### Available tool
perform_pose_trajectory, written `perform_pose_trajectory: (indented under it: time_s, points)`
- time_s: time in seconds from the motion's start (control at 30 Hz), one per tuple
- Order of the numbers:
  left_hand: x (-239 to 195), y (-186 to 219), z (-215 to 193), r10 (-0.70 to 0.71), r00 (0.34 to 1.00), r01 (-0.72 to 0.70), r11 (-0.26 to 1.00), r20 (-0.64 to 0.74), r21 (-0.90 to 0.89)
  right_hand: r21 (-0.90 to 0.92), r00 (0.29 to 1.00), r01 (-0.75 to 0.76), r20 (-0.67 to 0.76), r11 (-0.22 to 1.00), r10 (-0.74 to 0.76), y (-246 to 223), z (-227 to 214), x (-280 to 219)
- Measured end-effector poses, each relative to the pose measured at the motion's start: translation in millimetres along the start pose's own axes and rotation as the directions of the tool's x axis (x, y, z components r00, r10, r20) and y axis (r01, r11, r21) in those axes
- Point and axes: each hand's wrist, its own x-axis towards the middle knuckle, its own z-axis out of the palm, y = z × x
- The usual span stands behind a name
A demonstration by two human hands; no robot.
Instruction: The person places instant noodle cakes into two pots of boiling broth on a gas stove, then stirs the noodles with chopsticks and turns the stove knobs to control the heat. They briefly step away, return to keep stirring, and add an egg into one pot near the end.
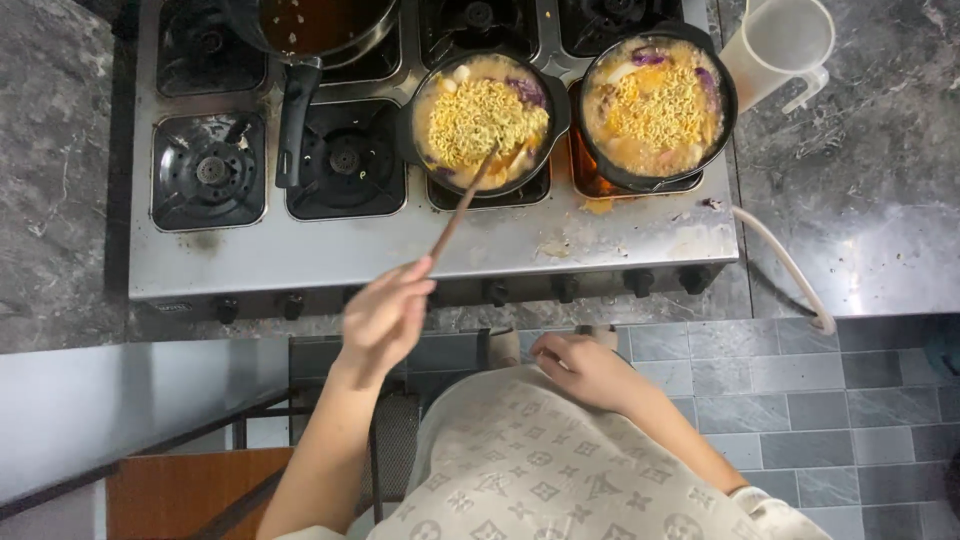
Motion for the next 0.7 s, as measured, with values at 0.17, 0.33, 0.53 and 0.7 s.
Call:
perform_pose_trajectory:
  time_s: [0.17,0.33,0.53,0.7]
  points:
    - [28.9,28.8,-17.0,0.116,0.927,-0.148,0.987,0.357,0.064,0.012,0.998,0.033,0.062,0.999,-0.033,-23.5,7.0,0.6]
    - [59.5,54.1,-65.6,0.124,0.913,-0.143,0.989,0.389,0.021,-0.023,0.974,-0.140,0.179,0.990,0.141,-20.2,8.3,-1.0]
    - [34.0,32.0,-35.8,-0.025,0.999,0.028,0.996,0.042,-0.079,-0.041,0.979,-0.194,0.058,0.980,0.196,59.8,26.2,-16.7]
    - [-23.5,-9.7,1.0,-0.305,0.923,0.206,0.905,-0.232,-0.371,-0.403,0.691,-0.622,-0.686,0.671,0.228,147.4,26.6,-23.0]
